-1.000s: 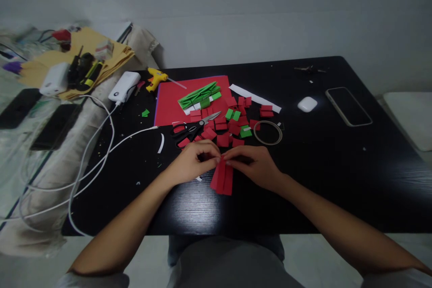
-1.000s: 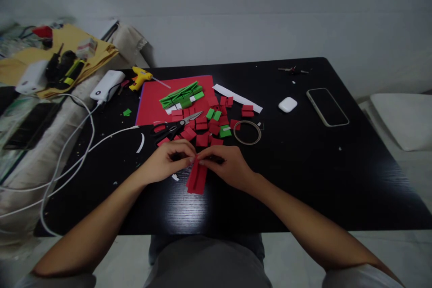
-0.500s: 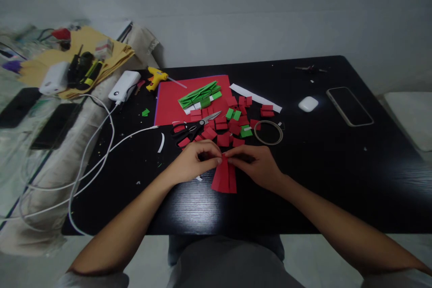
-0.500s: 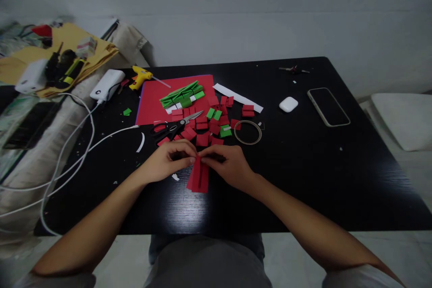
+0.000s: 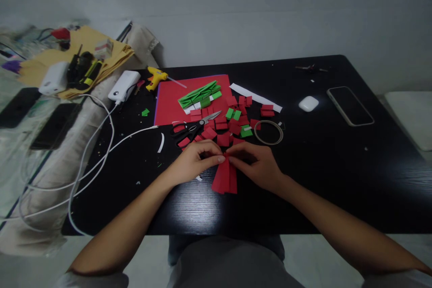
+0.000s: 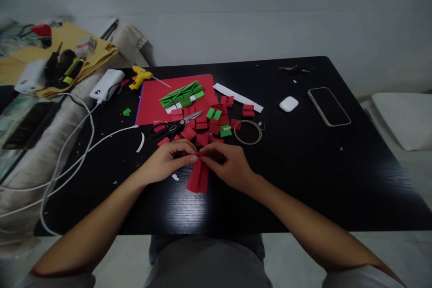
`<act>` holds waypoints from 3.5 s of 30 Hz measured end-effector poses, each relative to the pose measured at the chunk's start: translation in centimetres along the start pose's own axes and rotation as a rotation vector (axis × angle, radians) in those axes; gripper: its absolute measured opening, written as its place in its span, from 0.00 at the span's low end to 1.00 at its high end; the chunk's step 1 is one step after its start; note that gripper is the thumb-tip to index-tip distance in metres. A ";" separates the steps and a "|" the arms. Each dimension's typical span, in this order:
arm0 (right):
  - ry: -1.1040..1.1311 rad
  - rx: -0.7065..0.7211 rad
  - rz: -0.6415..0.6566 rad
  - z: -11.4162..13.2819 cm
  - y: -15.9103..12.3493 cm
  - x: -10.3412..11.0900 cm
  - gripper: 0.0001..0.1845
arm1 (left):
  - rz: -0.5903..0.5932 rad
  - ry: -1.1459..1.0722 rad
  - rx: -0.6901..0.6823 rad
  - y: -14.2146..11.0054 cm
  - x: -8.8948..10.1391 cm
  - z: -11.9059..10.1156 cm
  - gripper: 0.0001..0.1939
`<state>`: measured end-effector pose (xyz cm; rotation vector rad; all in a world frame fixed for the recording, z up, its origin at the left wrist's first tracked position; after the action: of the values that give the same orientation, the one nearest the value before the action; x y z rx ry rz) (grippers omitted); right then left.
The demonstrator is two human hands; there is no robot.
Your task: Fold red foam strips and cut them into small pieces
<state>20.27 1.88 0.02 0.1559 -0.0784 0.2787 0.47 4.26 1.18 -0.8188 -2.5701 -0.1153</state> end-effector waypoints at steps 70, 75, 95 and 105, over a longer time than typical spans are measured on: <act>0.422 -0.348 0.037 -1.1 0.3 -0.1 0.10 | -0.148 0.550 -0.389 -1.8 -0.4 -1.9 0.14; 0.418 -0.334 0.007 -0.9 0.3 -0.1 0.09 | -0.178 0.501 -0.312 -1.9 -0.3 -1.6 0.15; 0.415 -0.301 -0.053 -0.2 0.4 0.2 0.09 | -0.236 0.366 -0.319 -1.7 -0.8 -1.5 0.10; 0.479 -0.360 -0.065 -0.4 0.3 0.0 0.17 | -0.217 0.444 -0.443 -1.6 -0.8 -2.0 0.13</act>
<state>20.19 2.27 -0.30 -0.2676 0.3506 0.2267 0.93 2.10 2.67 -0.5710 -2.2195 -0.8559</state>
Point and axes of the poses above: each hand's wrist, its own y-axis towards the middle knuckle, its own x-axis out of the back of the hand, z = x × y, the point moved 3 cm from there along y, towards the middle knuckle, and after that the axes turned 10 degrees about y, right-handed, at the moved point
